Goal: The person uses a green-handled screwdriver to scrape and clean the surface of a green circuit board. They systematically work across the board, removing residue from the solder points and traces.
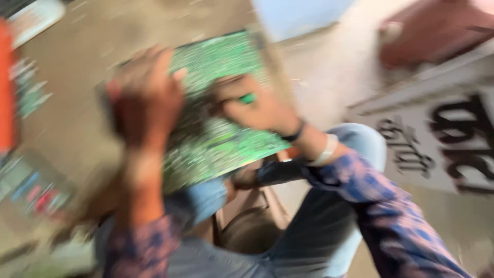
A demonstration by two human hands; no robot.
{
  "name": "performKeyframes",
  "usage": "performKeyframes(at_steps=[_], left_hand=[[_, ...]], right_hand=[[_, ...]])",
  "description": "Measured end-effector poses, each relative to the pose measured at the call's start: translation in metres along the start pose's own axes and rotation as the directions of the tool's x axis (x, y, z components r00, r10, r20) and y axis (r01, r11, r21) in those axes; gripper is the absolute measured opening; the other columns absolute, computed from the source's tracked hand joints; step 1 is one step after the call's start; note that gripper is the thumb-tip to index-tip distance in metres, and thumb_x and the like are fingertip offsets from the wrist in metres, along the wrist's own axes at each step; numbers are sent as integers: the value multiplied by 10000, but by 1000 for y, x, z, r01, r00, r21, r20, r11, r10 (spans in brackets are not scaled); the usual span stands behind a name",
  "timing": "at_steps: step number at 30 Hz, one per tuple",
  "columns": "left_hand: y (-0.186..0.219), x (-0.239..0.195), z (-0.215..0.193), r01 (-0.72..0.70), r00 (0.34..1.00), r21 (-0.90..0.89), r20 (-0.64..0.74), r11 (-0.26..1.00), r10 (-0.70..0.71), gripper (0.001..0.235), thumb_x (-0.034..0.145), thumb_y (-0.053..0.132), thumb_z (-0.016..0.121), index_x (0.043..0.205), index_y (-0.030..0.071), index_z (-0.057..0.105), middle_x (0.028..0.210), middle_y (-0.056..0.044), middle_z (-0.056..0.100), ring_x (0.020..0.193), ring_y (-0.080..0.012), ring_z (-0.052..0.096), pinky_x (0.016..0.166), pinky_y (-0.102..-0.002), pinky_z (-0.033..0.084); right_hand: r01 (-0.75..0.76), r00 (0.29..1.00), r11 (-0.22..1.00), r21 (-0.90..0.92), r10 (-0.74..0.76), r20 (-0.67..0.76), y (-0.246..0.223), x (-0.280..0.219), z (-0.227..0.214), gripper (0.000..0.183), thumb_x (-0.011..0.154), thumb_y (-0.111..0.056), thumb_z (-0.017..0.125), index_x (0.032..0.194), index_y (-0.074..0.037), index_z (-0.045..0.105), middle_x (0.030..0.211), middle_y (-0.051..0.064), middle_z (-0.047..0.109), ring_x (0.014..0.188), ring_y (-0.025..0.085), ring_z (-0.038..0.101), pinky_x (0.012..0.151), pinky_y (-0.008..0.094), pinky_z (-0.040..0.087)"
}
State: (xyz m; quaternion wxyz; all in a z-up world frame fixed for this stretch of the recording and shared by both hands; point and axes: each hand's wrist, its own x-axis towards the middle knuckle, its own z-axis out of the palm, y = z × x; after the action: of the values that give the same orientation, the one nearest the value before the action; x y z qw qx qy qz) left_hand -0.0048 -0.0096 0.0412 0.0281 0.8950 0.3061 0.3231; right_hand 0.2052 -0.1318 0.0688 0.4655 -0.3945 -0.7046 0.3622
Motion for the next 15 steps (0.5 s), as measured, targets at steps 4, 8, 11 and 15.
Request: performKeyframes(at_steps=[4, 8, 11, 15], left_hand=[[-5, 3, -3, 8, 993, 45, 116, 999, -14, 332, 1022, 225, 705, 1274, 16, 655, 1323, -149, 671, 1298, -356, 602, 1089, -490, 453], [-8, 0, 0, 13, 989, 81, 144, 997, -25, 343, 1057, 268, 656, 1309, 36, 631, 1403, -103, 657, 1342, -293, 580, 1178, -505, 386], [-9, 0, 3, 55, 985, 72, 159, 996, -66, 368, 1061, 283, 653, 1339, 42, 638, 1417, -106, 654, 1363, -298, 562, 1164, -512, 375], [-10, -1, 4, 69, 987, 48, 141, 996, -76, 361, 1086, 282, 647, 1351, 37, 639, 1423, -118, 643, 1370, -315, 549, 1184, -520, 364]], right_hand=[[70, 995, 997, 28, -72, 64, 18, 4, 0, 127, 934, -86, 610, 913, 16, 684, 877, 159, 662, 869, 315, 658, 805, 411, 540], [112, 993, 992, -59, -110, 31, 20, 4, 3, 174, 962, -156, 577, 902, -14, 659, 890, 134, 679, 911, 310, 649, 843, 412, 540], [75, 996, 997, -1, -74, 58, 16, 5, 2, 187, 960, -169, 568, 913, -15, 665, 898, 123, 688, 907, 295, 663, 837, 409, 541], [123, 992, 988, -91, -122, 19, 17, 6, 3, 185, 953, -180, 586, 922, -20, 673, 909, 123, 687, 940, 304, 655, 845, 407, 536]])
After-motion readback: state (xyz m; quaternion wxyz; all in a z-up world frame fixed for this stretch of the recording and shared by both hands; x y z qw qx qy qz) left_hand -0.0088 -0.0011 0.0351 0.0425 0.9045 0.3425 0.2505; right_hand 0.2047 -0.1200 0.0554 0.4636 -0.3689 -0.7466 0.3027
